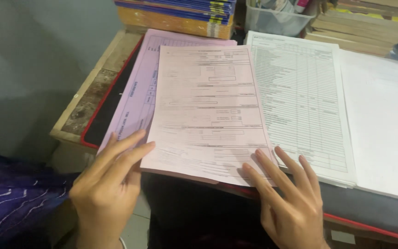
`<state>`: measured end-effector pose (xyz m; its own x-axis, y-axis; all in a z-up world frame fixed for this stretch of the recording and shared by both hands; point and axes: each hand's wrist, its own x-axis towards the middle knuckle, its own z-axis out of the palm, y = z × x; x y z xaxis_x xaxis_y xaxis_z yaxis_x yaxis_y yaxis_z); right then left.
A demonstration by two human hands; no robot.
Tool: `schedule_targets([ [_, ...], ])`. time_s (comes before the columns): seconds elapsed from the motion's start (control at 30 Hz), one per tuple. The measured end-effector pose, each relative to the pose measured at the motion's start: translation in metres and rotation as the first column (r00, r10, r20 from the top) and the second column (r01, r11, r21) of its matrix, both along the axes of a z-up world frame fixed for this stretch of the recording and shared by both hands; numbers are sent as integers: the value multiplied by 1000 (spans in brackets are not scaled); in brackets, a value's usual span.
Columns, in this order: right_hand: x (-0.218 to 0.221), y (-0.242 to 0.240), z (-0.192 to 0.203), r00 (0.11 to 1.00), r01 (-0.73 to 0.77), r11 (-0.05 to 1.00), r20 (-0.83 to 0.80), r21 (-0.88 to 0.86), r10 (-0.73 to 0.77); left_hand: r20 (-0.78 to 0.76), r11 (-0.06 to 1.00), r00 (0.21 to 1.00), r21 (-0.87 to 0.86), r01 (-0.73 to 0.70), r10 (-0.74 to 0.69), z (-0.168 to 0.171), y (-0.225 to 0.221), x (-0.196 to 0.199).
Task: Sorting and organizing various printed forms and documents on a desk
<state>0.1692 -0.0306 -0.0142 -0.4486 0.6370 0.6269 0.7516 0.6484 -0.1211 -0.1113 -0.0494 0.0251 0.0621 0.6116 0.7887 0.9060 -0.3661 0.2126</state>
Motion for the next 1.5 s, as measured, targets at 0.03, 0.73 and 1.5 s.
schedule_targets([
  [0.03,-8,3,0,1000,-14,1000,-1,3,14,-1,1000,1000,3,-14,14,0,-4,-7],
  [0.73,-68,5,1,982,163,985,102,-51,-157,263,884,965,-453,113,11,-33,-5,-64],
  [1.5,-53,15,13,993,108,986,67,-123,-100,192,924,981,-381,46,31,-35,-3,-66],
])
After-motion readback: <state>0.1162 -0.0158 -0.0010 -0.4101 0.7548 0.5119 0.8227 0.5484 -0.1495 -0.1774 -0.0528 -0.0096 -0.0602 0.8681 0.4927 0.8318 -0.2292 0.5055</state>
